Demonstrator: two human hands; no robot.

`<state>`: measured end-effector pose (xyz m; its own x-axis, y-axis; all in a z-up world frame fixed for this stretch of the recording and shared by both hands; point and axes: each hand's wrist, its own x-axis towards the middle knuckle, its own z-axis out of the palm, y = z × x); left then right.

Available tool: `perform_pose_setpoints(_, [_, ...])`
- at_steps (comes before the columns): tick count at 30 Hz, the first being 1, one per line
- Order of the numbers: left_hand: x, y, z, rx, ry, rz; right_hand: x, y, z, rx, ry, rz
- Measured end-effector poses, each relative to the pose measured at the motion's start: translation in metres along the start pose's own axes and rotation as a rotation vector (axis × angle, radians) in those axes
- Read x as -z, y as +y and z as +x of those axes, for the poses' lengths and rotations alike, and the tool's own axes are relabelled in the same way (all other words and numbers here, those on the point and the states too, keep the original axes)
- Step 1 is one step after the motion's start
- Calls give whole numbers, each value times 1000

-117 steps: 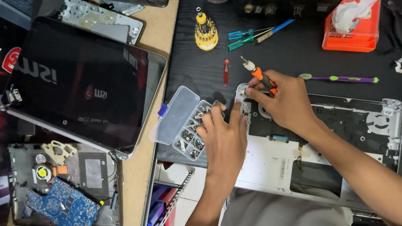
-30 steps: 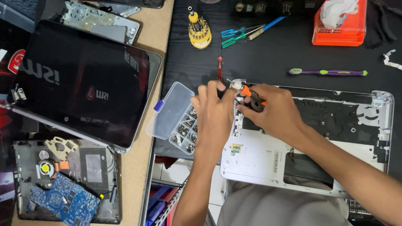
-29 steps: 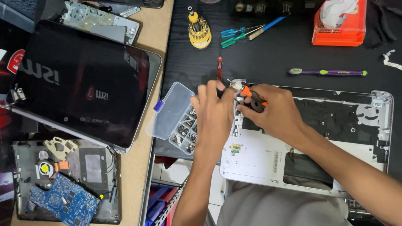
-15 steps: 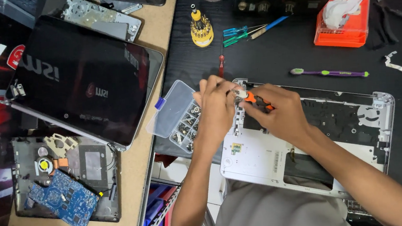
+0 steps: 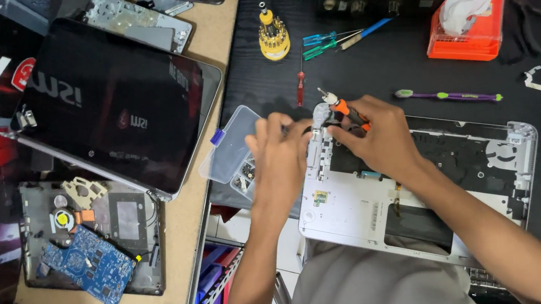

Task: Technician disassembling a laptop, removing screws with a screwdriver and organizing them in a parts box.

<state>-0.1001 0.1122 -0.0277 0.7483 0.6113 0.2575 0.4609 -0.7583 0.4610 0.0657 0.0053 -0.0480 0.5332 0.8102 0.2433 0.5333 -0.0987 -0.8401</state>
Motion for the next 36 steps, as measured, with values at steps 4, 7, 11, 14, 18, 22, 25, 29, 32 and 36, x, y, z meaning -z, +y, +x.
perform_pose_setpoints(4, [-19,-5,1,-119,45,107,3,0,0,3,-17,-37])
perform_pose_setpoints(7, [-27,-6,1,-173,55,97,7,0,-4,-72,-5,-9])
perform_pose_setpoints(11, [-19,1,2,-277,137,120,12,0,-2,-262,-23,77])
perform_pose_setpoints(14, [-15,7,3,-365,261,90,17,-7,2,-412,-76,175])
perform_pose_setpoints(18, [-12,8,4,-485,378,87,14,-31,4,-558,-122,356])
perform_pose_setpoints(22, [-7,4,2,-495,376,34,12,-4,6,-462,-136,300])
perform_pose_setpoints(25, [-5,-1,4,-415,332,6,9,-5,9,-254,-121,143])
perform_pose_setpoints(29, [-15,-8,2,-344,345,105,-5,19,11,-167,-88,40])
perform_pose_setpoints(32, [-15,-9,1,-328,323,131,-15,28,12,-142,-48,18])
perform_pose_setpoints(36, [-19,-11,-1,-298,271,142,-20,16,15,-164,-22,19])
